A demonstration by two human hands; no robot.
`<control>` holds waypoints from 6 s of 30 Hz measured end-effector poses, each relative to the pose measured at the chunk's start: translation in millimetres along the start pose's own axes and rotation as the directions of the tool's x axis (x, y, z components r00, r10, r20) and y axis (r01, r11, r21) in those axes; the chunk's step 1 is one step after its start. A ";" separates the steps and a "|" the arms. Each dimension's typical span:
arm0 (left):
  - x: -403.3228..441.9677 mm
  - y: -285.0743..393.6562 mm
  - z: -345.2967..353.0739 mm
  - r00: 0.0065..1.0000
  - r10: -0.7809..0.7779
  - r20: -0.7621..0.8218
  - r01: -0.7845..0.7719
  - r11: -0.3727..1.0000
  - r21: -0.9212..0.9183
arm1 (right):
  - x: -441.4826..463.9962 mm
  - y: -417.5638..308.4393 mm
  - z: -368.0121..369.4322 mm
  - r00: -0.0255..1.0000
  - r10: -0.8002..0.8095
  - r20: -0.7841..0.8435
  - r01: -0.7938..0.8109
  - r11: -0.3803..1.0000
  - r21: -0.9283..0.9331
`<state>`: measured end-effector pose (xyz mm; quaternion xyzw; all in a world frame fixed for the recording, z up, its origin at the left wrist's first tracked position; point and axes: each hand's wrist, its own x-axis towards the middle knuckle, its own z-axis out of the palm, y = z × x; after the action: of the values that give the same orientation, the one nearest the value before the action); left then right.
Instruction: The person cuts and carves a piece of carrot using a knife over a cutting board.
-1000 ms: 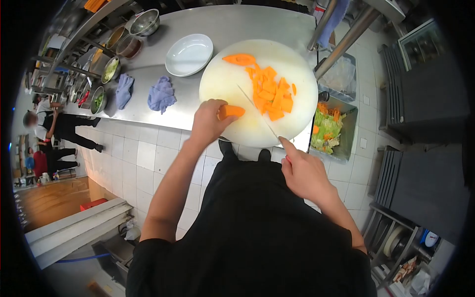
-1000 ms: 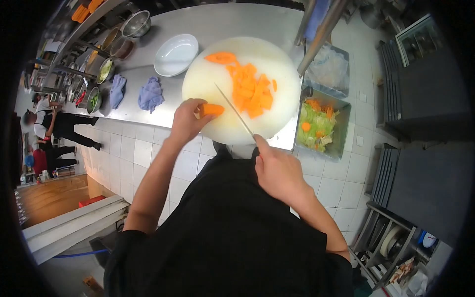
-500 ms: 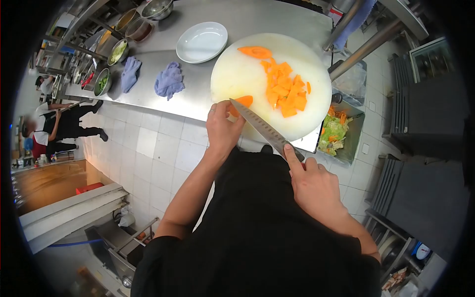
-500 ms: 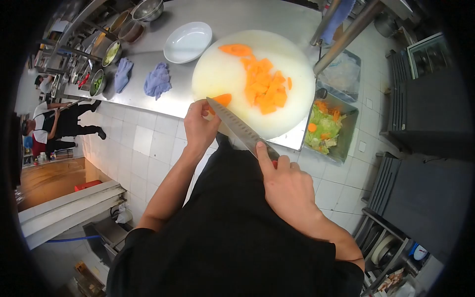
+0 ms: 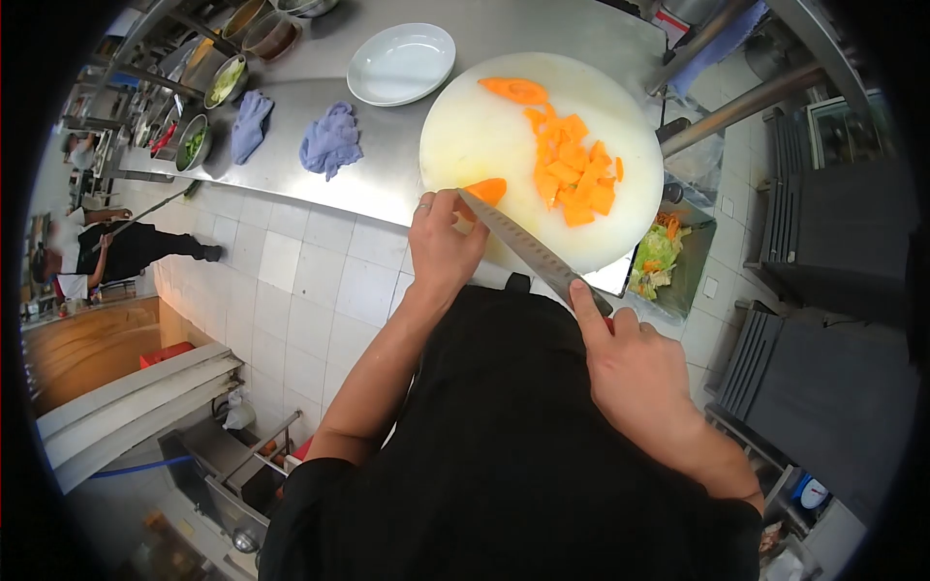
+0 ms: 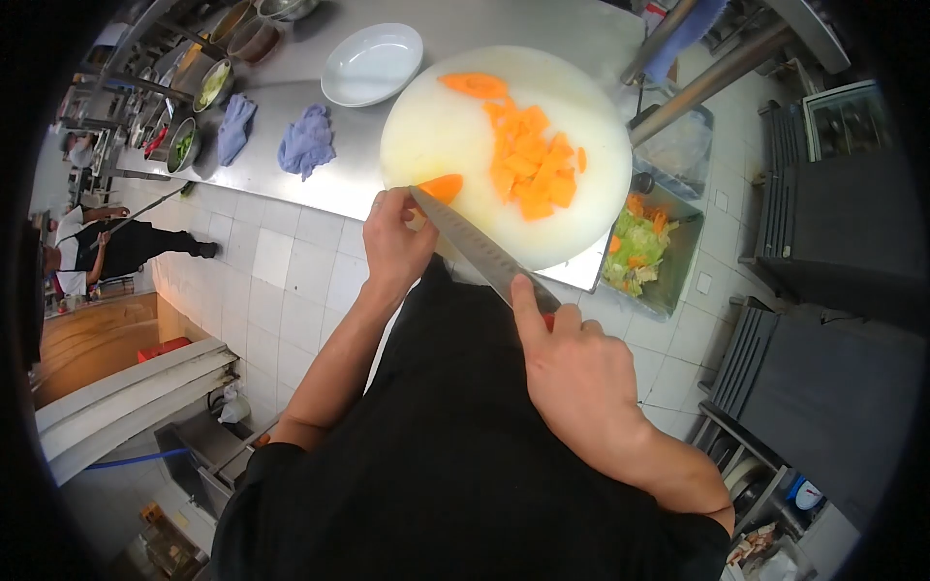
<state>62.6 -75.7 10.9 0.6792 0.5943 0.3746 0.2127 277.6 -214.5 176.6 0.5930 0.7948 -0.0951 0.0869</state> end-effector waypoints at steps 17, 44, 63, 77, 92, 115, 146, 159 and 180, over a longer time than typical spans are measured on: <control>4.3 -10.1 -1.3 0.998 -0.007 0.056 0.005 1.000 0.023 | 29.5 2.9 29.8 0.993 0.081 0.088 -0.083 0.996 0.024; 22.6 19.1 -12.1 0.836 -0.383 0.393 0.399 0.916 0.044 | -8.9 17.2 58.8 0.978 0.182 0.097 -0.203 0.768 0.607; 14.4 17.8 6.5 0.963 0.117 0.241 -0.134 0.989 0.057 | -17.3 1.3 26.7 0.972 0.152 0.178 -0.224 0.824 0.521; 16.1 15.6 7.1 0.963 0.079 0.258 -0.075 0.997 -0.024 | 28.6 1.2 61.8 0.965 0.119 0.235 -0.238 0.772 0.589; 15.6 12.5 6.4 0.962 0.105 0.253 -0.095 0.994 -0.052 | 10.1 -6.0 17.6 0.946 0.142 0.290 -0.278 0.816 0.507; 13.0 7.9 8.9 0.964 0.123 0.235 -0.117 0.992 -0.039 | 7.9 -7.7 16.2 0.937 0.158 0.311 -0.299 0.822 0.485; 10.3 12.3 7.8 0.964 0.105 0.243 -0.104 0.994 -0.018 | 1.5 0.5 37.0 0.967 0.171 0.187 -0.250 0.770 0.587; 11.3 11.9 7.1 0.957 0.121 0.263 -0.129 0.992 0.011 | 10.9 -0.7 38.9 0.955 0.144 0.260 -0.276 0.757 0.593; 5.4 6.6 0.9 0.957 0.031 0.287 -0.007 0.997 -0.083 | -4.0 9.1 68.3 0.981 0.170 0.097 -0.192 0.731 0.655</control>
<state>67.6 -71.6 16.5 0.7230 0.5349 0.2975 0.3205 289.2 -233.1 111.2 0.6581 0.6468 -0.3701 -0.1073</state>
